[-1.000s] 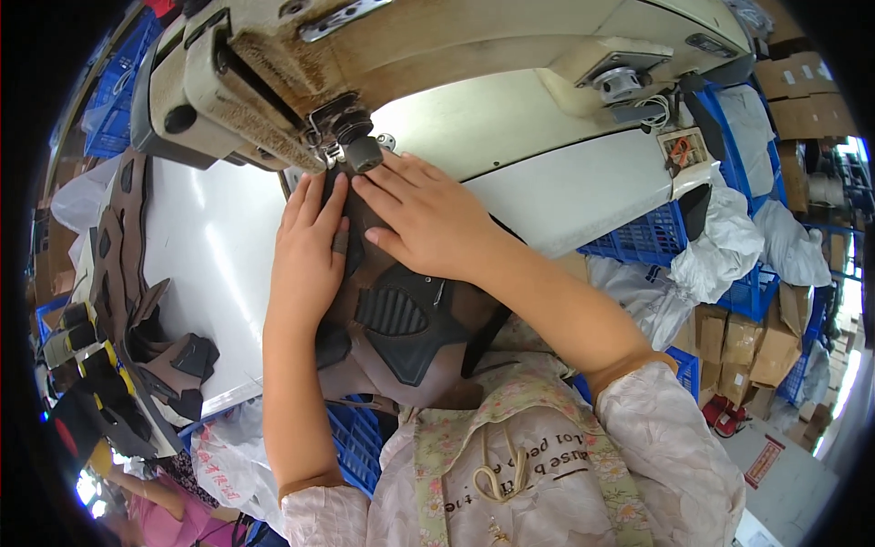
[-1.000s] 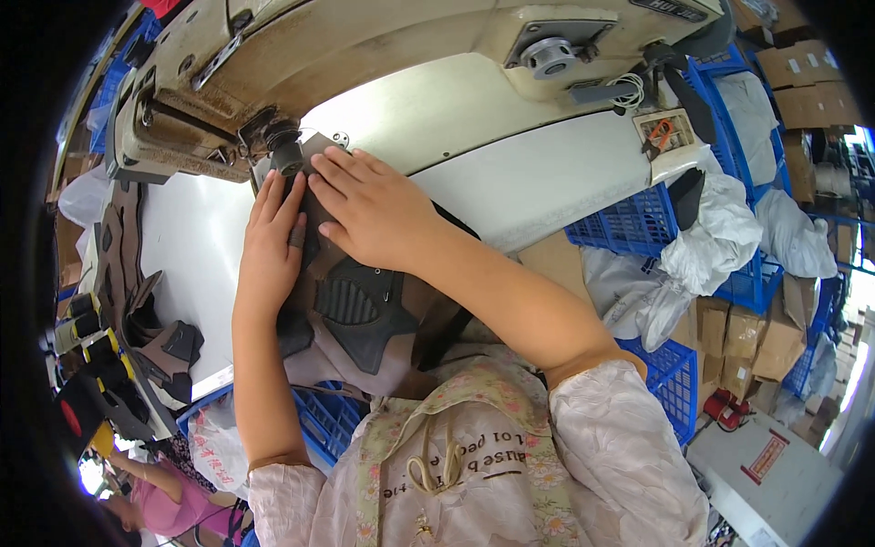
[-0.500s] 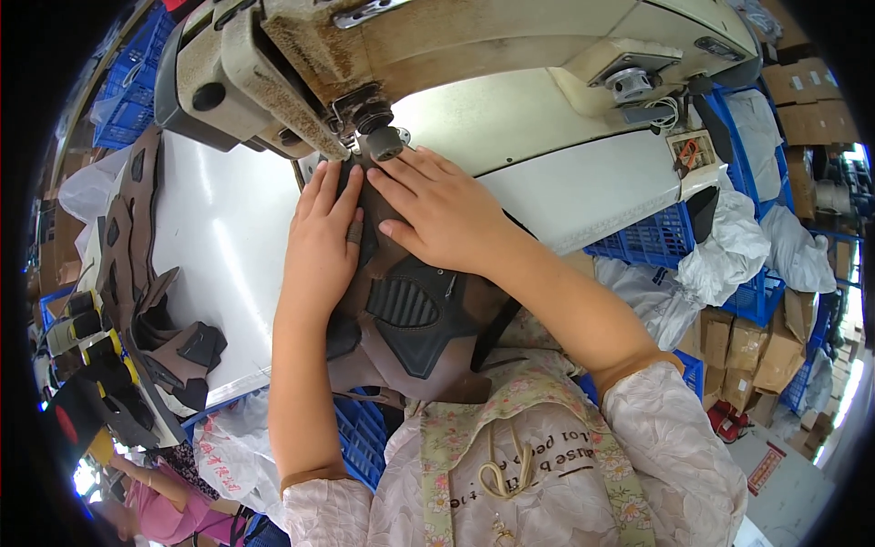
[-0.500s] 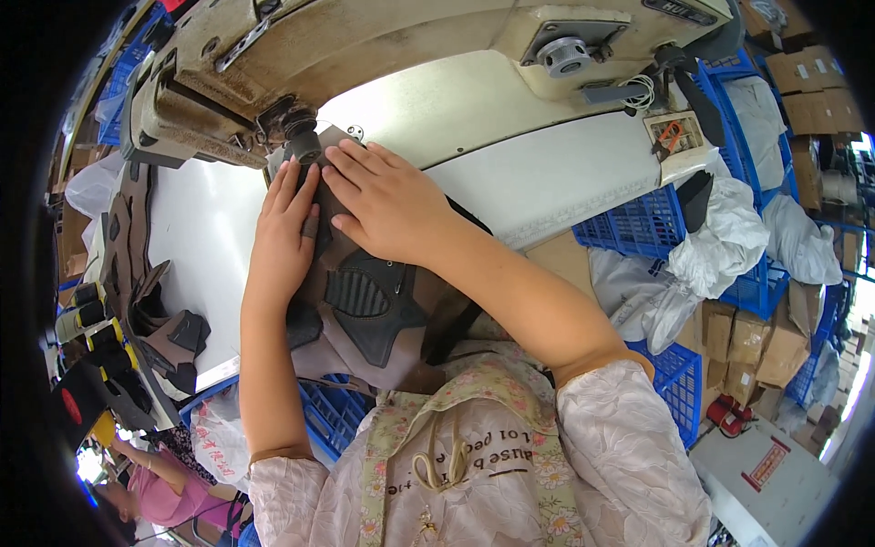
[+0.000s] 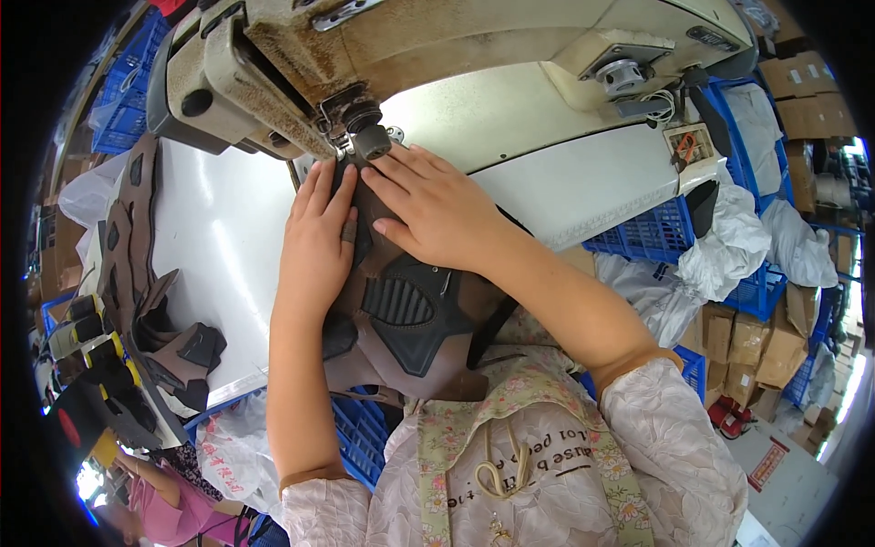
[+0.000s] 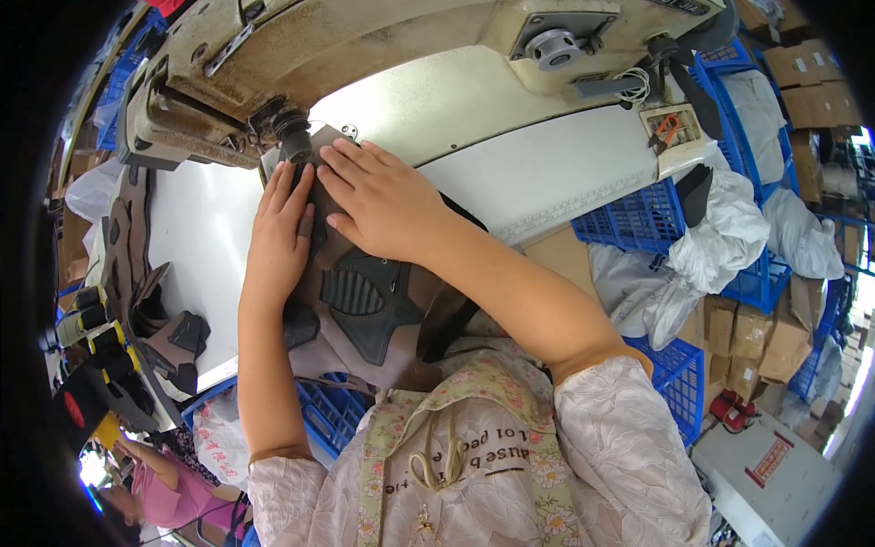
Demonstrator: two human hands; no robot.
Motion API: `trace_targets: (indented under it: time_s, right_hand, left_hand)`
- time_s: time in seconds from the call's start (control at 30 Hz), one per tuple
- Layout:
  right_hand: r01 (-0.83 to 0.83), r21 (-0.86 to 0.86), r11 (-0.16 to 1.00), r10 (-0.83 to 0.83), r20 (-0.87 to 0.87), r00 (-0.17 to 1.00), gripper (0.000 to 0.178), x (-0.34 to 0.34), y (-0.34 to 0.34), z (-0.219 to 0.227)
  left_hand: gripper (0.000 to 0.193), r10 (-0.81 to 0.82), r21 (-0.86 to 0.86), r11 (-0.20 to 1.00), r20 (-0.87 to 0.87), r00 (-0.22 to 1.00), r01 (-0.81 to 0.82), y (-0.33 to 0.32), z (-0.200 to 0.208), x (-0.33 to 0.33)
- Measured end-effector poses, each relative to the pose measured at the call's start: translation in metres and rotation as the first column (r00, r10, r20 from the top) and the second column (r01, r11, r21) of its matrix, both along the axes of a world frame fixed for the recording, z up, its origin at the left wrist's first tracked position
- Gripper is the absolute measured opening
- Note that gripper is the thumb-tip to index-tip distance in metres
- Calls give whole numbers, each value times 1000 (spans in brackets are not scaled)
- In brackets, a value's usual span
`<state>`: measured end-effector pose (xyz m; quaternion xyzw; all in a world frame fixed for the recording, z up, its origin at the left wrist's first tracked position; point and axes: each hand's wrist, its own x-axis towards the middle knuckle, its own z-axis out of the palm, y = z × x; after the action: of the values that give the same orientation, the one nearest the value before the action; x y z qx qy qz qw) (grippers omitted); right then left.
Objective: Operator loads thread onto a sewing machine and سپس stitches together leather and fabric components of a shoe upper.
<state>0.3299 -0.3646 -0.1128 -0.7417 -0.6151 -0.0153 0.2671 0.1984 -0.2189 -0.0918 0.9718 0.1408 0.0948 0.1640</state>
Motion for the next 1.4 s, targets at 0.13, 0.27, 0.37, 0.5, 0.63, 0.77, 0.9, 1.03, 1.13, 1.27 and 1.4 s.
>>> trace_targets:
  time_s: [0.13,0.27,0.37,0.5,0.63,0.77,0.9,1.03,1.13,1.27,1.4]
  right_hand:
    - [-2,-1,1000,2,4,1000,54,0,0,-1]
    - [-7,26,1000,7,-9,1000,52,0,1,0]
    - [-43,70,997,47,-54,997,51,2,0,1]
    - [23,-28,999,-22,28,999,53,-10,-6,11]
    - [67,-41,997,-68,-18,998,59,-19,-15,11]
    - [39,-18,999,-39,-1,999,61,-15,-15,6]
    - [50,-3,999,-50,36,998,60,-17,-13,7]
    - [113,-27,993,-112,30,993,58,-22,-14,10]
    - [136,-20,991,-135,32,990,58,-23,-13,9]
    - [123,-3,992,-123,31,992,57,-23,-11,7]
    - [118,3,993,-118,45,992,57,-19,-12,7]
  left_hand:
    - [48,3,-7,1000,-4,1000,-3,1,-1,0]
    - [47,11,4,1000,-9,1000,-11,1,0,-1]
    - [44,13,1,1000,45,999,-13,1,-5,-2]
    - [46,25,-20,1000,64,998,-24,1,-8,-3]
    - [46,23,0,1000,45,999,-23,-1,-4,-2]
    - [45,32,30,999,42,999,-33,-3,-4,-1]
    - [43,48,101,993,87,995,-56,-3,-7,0]
    - [45,60,179,981,107,992,-79,-7,-5,3]
    - [45,64,186,979,120,991,-86,-6,-7,3]
    - [45,63,152,985,129,990,-82,-5,-6,1]
    - [44,53,192,978,149,987,-81,-8,-7,3]
